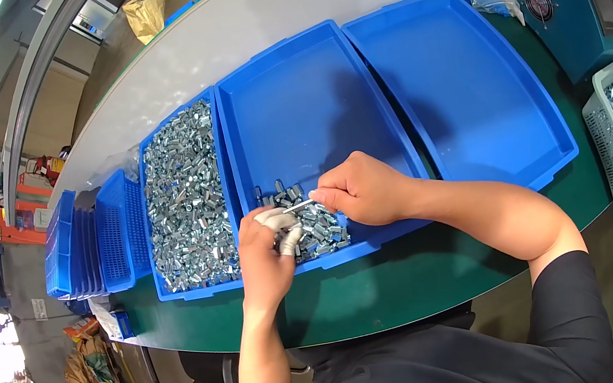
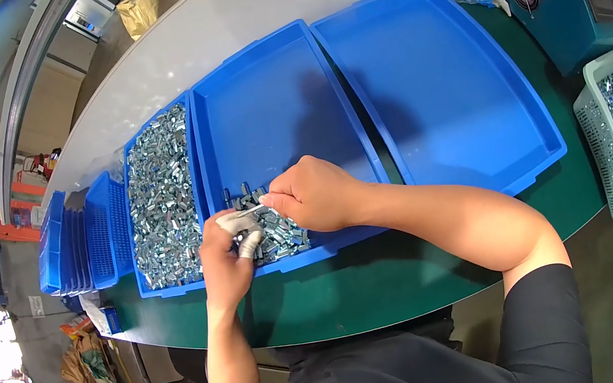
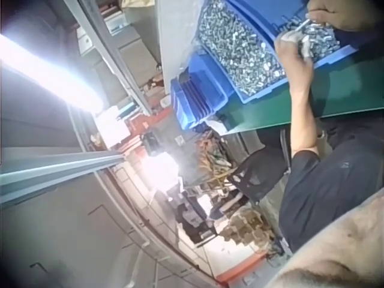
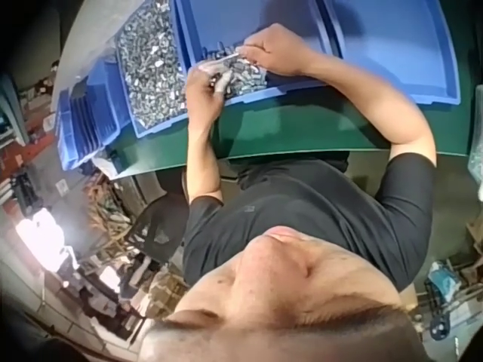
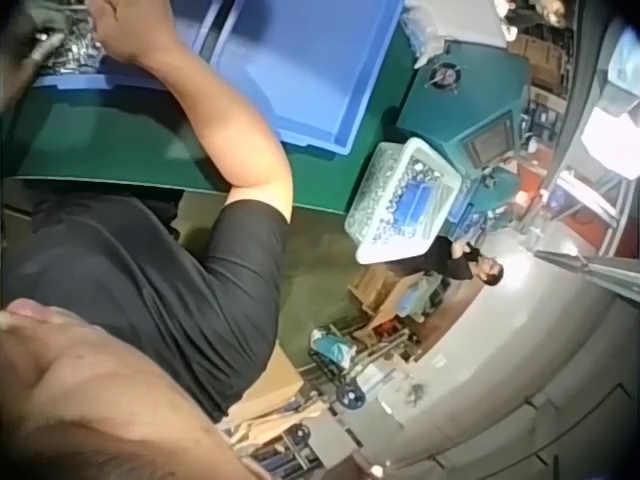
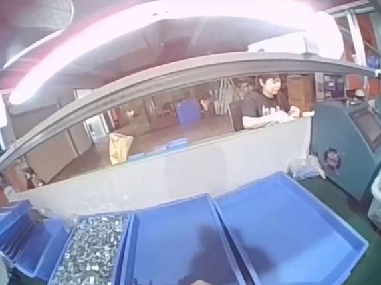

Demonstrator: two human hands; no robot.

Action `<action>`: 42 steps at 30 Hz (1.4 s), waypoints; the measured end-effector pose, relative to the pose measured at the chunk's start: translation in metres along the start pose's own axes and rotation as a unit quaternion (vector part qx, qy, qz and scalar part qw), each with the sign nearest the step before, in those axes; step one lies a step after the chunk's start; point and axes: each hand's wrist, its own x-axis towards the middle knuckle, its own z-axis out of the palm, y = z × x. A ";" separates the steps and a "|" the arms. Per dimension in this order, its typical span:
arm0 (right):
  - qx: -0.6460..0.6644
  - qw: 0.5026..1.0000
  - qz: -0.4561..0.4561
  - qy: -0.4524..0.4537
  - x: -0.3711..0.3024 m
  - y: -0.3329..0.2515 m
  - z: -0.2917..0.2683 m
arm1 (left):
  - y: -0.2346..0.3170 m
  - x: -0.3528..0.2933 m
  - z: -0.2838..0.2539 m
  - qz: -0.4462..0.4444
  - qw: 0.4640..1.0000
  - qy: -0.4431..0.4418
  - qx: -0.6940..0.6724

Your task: Sorting small metal parts from a large container into a smaller bin at a workstation.

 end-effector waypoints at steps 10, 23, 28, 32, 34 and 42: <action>-0.026 0.998 -0.043 -0.033 -0.001 0.004 0.000 | -0.002 -0.015 0.001 -0.158 0.960 0.053 -0.227; -0.048 0.993 -0.096 -0.043 -0.002 0.008 0.003 | 0.007 -0.013 0.012 -0.197 0.877 0.024 -0.437; -0.120 0.980 -0.155 -0.046 -0.005 0.004 0.006 | 0.017 -0.012 0.021 -0.230 0.842 -0.003 -0.487; -0.021 0.991 -0.108 -0.072 -0.001 0.007 0.000 | 0.024 -0.010 0.029 -0.112 0.937 0.076 -0.321; 0.176 0.961 0.078 -0.200 0.001 0.000 -0.009 | 0.022 -0.003 0.023 -0.042 0.966 0.078 -0.244; 0.178 0.958 0.088 -0.206 0.001 -0.008 -0.007 | 0.020 -0.002 0.016 0.047 0.981 0.112 -0.150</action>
